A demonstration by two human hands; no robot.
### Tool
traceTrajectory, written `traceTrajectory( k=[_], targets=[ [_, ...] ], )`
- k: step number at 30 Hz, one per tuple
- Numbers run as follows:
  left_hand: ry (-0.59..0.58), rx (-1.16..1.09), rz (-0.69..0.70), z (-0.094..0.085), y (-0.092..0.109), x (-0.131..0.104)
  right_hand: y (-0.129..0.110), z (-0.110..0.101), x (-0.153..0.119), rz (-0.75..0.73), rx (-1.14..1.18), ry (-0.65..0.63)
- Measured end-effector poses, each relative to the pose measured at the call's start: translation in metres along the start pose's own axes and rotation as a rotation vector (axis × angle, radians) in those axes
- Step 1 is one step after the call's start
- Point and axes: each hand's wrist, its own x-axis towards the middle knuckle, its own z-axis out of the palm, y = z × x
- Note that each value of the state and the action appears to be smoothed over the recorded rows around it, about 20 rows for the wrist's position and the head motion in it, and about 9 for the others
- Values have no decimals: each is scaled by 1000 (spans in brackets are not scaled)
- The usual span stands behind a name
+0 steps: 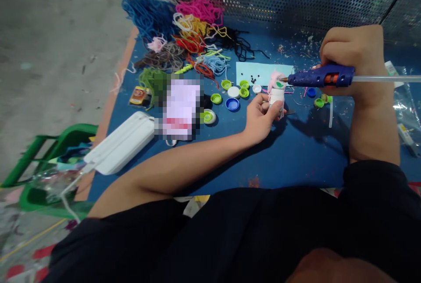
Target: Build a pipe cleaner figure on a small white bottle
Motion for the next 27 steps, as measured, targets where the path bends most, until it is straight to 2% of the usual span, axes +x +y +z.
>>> traceTrajectory(
  k=[5, 14, 24, 27],
  targets=[
    [-9, -1, -25, 0, 0, -1, -8, -5, 2, 144, -26, -160],
    [-3, 36, -30, -1, 0, -2, -15, -11, 10, 293, 5, -289],
    [5, 40, -65, -3, 0, 0, -18, -15, 13, 287, 29, -361],
    [10, 35, -48, -3, 1, 0, -20, -19, 12, 314, 63, -307]
  ],
)
